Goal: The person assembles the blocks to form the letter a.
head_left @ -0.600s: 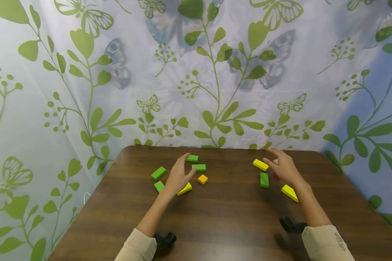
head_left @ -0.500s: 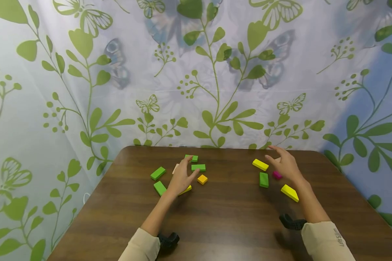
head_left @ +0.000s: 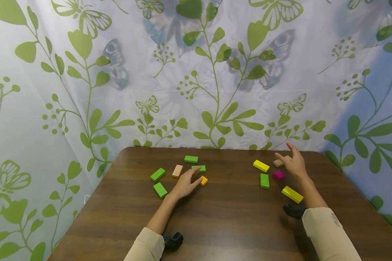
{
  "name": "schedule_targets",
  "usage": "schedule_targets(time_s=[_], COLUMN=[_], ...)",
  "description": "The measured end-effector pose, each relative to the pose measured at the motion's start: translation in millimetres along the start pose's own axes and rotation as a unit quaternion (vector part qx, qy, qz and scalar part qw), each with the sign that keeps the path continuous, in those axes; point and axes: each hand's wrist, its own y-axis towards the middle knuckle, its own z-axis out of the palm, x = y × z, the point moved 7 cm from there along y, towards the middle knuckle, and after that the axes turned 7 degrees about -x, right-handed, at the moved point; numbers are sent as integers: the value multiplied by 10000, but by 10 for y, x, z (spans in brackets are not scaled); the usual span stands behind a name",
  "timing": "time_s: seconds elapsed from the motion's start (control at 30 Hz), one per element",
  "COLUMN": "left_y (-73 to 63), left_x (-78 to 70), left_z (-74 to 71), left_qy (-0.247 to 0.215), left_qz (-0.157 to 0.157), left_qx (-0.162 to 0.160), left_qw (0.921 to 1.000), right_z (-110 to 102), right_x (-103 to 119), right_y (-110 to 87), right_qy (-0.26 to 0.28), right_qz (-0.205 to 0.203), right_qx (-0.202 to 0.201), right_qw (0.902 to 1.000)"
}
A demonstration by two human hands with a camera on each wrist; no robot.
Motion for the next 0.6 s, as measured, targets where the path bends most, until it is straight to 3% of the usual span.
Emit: schedule_targets(time_s=[0.3, 0.6], left_y=[-5, 10], left_x=[41, 122], left_z=[64, 132], left_qy=[366, 810], left_qz=[369, 334], left_qx=[460, 1151], left_qw=[9976, 9895], right_z=[39, 167], right_x=[-461, -739], right_y=[43, 55], right_qy=[-289, -672], right_qz=[439, 685], right_qx=[260, 735], right_qw=[9983, 9927])
